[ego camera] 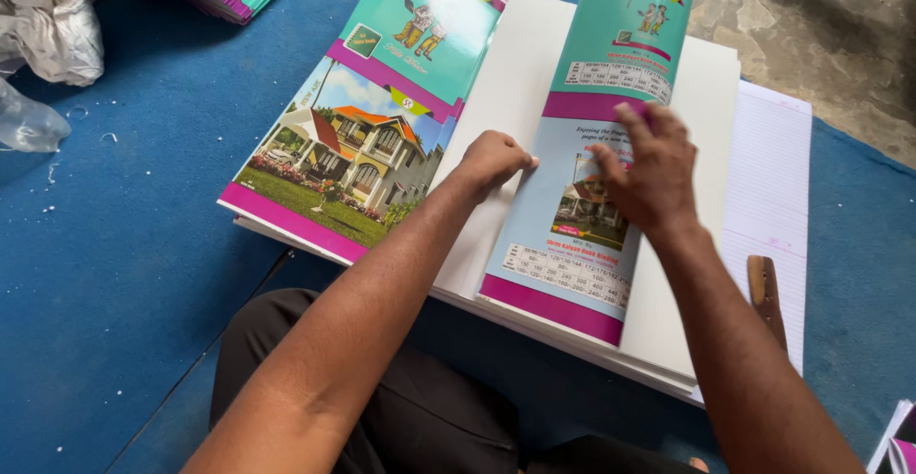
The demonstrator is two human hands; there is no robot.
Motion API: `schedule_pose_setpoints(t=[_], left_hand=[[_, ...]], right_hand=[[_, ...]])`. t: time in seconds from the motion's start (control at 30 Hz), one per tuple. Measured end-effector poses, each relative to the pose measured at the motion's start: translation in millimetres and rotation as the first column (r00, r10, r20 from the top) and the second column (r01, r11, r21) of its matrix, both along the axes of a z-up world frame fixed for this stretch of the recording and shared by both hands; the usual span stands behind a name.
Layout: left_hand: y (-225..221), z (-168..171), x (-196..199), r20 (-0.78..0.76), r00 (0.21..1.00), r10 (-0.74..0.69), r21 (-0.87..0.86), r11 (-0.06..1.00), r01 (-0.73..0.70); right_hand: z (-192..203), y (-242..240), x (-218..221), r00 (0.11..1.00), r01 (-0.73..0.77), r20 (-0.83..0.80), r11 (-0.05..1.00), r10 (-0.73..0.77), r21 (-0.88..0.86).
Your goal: The person sits on the floor and repeatedly folds a printed cover sheet over a stack of white pages, then presses the fold with a wooden block to crease the spine. The person handles the book and block one at a time, repeating the fold-and-press cycle across the clip.
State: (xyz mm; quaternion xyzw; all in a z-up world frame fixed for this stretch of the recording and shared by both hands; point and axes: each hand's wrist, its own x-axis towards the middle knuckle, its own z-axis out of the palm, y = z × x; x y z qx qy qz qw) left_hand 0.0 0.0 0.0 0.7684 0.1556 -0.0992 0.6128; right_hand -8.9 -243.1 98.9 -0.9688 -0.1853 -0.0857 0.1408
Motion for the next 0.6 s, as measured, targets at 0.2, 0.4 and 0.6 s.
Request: schedule_pose_setpoints(t=[0.2,0.4,0.6], left_hand=[[-10,39,-22,0.096,0.986,0.136,0.265,0.951,-0.157],[-27,57,-27,0.038,0.987,0.156,0.525,0.837,-0.153],[-34,64,-33,0.122,0.985,0.122,0.584,0.794,-0.170]], right_hand=[[-30,-10,14,0.995,0.000,-0.096,0.989,0.015,0.145],[-41,-5,16,0.988,0.070,-0.143,0.997,-0.064,0.039],[-41,6,15,0.985,0.083,-0.148,0.995,-0.092,-0.062]])
